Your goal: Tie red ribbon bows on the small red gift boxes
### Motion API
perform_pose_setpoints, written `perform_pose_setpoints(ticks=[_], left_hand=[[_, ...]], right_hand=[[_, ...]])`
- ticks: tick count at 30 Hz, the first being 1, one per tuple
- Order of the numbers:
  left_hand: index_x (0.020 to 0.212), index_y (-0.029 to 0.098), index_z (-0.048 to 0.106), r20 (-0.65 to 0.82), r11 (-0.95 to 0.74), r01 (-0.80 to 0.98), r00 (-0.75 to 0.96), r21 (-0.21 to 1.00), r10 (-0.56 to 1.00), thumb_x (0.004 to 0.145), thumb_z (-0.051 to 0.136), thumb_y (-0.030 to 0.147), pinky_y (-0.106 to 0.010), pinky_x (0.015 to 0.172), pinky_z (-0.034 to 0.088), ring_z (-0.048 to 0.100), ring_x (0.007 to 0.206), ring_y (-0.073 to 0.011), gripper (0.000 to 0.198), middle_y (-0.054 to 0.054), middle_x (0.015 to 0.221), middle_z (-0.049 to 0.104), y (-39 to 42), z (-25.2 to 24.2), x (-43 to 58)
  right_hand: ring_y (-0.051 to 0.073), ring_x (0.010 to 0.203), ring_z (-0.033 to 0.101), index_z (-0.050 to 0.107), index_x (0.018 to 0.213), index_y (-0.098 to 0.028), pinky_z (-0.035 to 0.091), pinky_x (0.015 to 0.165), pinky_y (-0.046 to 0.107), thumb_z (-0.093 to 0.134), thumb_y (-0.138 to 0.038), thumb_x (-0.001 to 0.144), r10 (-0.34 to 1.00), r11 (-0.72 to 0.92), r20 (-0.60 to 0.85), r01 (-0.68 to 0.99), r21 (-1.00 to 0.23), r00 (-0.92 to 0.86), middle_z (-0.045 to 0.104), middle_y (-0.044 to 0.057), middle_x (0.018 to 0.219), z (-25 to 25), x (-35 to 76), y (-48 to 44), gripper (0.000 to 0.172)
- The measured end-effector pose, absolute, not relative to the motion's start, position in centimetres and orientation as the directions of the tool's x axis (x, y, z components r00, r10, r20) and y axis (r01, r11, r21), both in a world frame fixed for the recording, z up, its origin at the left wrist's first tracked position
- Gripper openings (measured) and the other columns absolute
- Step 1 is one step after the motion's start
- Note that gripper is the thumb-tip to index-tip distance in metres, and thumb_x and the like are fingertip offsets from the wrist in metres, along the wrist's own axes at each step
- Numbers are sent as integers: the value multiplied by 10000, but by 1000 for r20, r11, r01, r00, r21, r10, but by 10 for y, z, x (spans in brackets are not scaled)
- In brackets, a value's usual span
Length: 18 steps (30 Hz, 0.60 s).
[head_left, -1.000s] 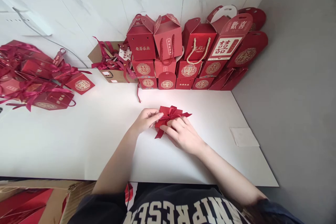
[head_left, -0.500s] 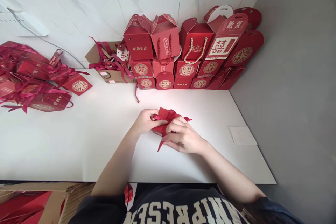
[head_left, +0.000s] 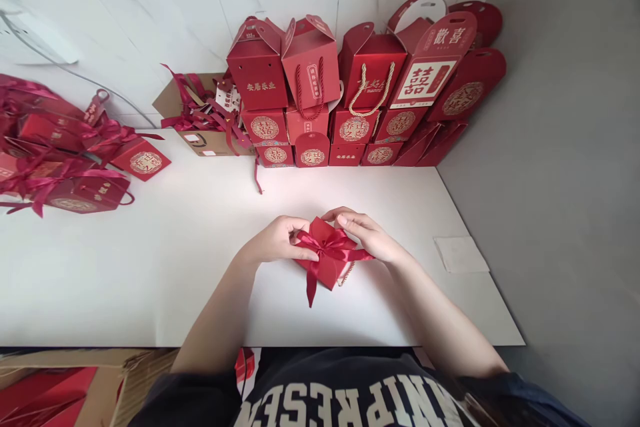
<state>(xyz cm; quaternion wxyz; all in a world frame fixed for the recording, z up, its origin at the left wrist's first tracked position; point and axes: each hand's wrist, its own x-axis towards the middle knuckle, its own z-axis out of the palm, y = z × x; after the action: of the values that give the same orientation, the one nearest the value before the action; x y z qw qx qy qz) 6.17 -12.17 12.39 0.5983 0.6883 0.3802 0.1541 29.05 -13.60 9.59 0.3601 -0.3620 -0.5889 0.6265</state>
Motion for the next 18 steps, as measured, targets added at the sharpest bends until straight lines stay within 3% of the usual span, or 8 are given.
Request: perform_pose_setpoints(ticks=[9, 18], left_hand=[[752, 136, 609, -304, 69, 353, 671, 933, 676, 640, 804, 360, -208, 548, 344, 426, 585, -80, 318, 40, 658, 521, -121, 124, 57], [764, 135, 633, -342, 44, 412, 688, 910, 640, 647, 788, 393, -223, 551, 367, 460, 595, -98, 323, 35, 652, 513, -120, 126, 52]], right_hand=[[225, 1150, 560, 680, 730, -166, 408, 986, 373, 611, -413, 889, 784, -59, -9, -60, -996, -620, 540, 89, 1320, 97, 300, -134, 302], [229, 1168, 541, 538, 591, -157, 396, 984, 408, 629, -392, 878, 770, -1, 33, -54, -999, -637, 532, 96, 1321, 92, 303, -132, 382]])
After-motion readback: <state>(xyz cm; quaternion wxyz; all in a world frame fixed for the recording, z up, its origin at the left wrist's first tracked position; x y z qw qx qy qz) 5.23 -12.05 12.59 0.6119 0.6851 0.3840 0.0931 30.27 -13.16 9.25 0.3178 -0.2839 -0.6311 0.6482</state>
